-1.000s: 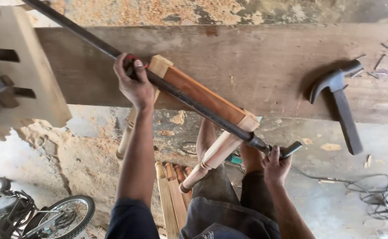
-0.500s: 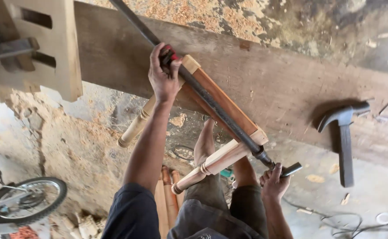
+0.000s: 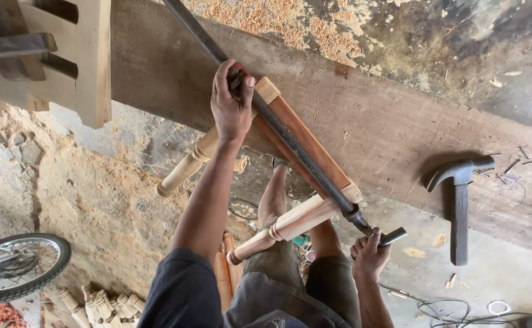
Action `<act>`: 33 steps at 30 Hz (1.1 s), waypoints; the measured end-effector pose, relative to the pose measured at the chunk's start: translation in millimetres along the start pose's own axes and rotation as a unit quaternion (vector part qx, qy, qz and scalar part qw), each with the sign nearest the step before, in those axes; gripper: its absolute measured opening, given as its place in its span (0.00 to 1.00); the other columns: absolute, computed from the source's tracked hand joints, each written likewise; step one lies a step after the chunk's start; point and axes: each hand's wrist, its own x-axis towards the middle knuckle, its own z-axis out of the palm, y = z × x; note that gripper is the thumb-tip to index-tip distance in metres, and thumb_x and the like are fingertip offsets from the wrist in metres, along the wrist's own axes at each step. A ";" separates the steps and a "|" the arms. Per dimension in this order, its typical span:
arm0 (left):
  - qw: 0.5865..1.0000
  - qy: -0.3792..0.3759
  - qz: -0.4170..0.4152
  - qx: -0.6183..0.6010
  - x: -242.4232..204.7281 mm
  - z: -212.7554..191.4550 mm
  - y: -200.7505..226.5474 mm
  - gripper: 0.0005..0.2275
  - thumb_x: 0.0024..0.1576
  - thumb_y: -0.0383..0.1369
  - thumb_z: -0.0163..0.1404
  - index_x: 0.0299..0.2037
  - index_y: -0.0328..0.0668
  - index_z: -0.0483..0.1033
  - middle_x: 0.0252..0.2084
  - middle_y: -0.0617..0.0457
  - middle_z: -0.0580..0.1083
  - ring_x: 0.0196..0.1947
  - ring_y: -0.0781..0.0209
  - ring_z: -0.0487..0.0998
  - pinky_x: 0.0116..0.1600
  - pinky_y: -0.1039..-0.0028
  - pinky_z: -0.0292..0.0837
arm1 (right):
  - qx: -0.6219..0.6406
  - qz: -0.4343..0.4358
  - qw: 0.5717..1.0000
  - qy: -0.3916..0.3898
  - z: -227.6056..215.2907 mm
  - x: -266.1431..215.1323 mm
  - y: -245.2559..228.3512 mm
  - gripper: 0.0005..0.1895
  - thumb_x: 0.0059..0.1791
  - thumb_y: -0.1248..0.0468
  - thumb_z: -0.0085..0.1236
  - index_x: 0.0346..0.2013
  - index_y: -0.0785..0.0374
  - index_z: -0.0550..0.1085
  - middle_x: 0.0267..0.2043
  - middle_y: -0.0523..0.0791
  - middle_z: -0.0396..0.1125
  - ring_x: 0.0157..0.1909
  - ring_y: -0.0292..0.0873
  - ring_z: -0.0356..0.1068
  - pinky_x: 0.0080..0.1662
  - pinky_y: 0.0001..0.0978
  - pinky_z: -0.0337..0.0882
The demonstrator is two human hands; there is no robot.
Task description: The person secures a wooden frame using a long bar clamp and a hammer. They tighten the clamp, then repeatedly hammer a wooden dowel into a joint to join the pieces. The task is performed in a workshop environment with wood shavings on the floor.
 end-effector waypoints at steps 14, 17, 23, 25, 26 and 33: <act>0.694 -0.484 0.517 0.128 -113.7 64.4 98.0 0.45 0.44 0.75 0.36 0.60 0.48 0.68 0.62 0.47 0.69 0.64 0.47 0.67 0.69 0.52 0.60 | 0.014 0.030 0.998 0.047 -0.9 7.7 1.3 0.12 0.56 0.55 0.51 0.36 0.52 0.59 0.21 0.36 0.52 0.19 0.31 0.50 0.22 0.27 0.50; 0.615 -0.559 0.514 0.209 -128.4 77.0 87.7 0.43 0.57 0.73 0.34 0.64 0.41 0.68 0.58 0.42 0.73 0.58 0.45 0.74 0.68 0.49 0.63 | 0.028 0.051 0.997 0.052 -17.4 9.3 8.1 0.12 0.55 0.55 0.52 0.35 0.53 0.60 0.21 0.37 0.52 0.19 0.32 0.50 0.21 0.28 0.50; 0.655 -0.540 0.484 0.213 -130.0 75.9 90.4 0.48 0.49 0.78 0.32 0.65 0.45 0.67 0.59 0.38 0.72 0.58 0.39 0.74 0.68 0.46 0.58 | 0.010 0.247 0.969 -0.019 -41.6 20.2 -13.3 0.20 0.55 0.47 0.55 0.33 0.54 0.58 0.21 0.37 0.50 0.17 0.32 0.47 0.20 0.29 0.49; 0.627 -0.572 0.465 0.252 -124.4 72.6 99.6 0.50 0.47 0.79 0.31 0.67 0.46 0.65 0.62 0.36 0.70 0.60 0.36 0.71 0.68 0.46 0.55 | -0.014 0.213 0.976 -0.036 -43.5 17.9 -28.6 0.18 0.55 0.49 0.55 0.45 0.57 0.63 0.34 0.45 0.63 0.29 0.42 0.64 0.29 0.37 0.65; 0.624 -0.571 0.468 0.255 -125.2 73.0 100.0 0.50 0.47 0.79 0.31 0.67 0.46 0.65 0.62 0.36 0.70 0.60 0.36 0.71 0.68 0.46 0.55 | -0.009 0.212 0.976 -0.037 -52.2 11.8 -33.0 0.18 0.55 0.49 0.55 0.45 0.57 0.63 0.34 0.45 0.63 0.29 0.42 0.64 0.29 0.37 0.65; 0.648 -0.563 0.456 0.233 -122.9 70.8 99.9 0.49 0.45 0.78 0.36 0.67 0.48 0.67 0.62 0.37 0.70 0.61 0.37 0.71 0.70 0.47 0.54 | -0.429 -0.350 0.813 -0.182 -84.4 -9.8 -63.0 0.38 0.43 0.68 0.52 0.70 0.62 0.61 0.71 0.57 0.57 0.71 0.58 0.57 0.63 0.47 0.64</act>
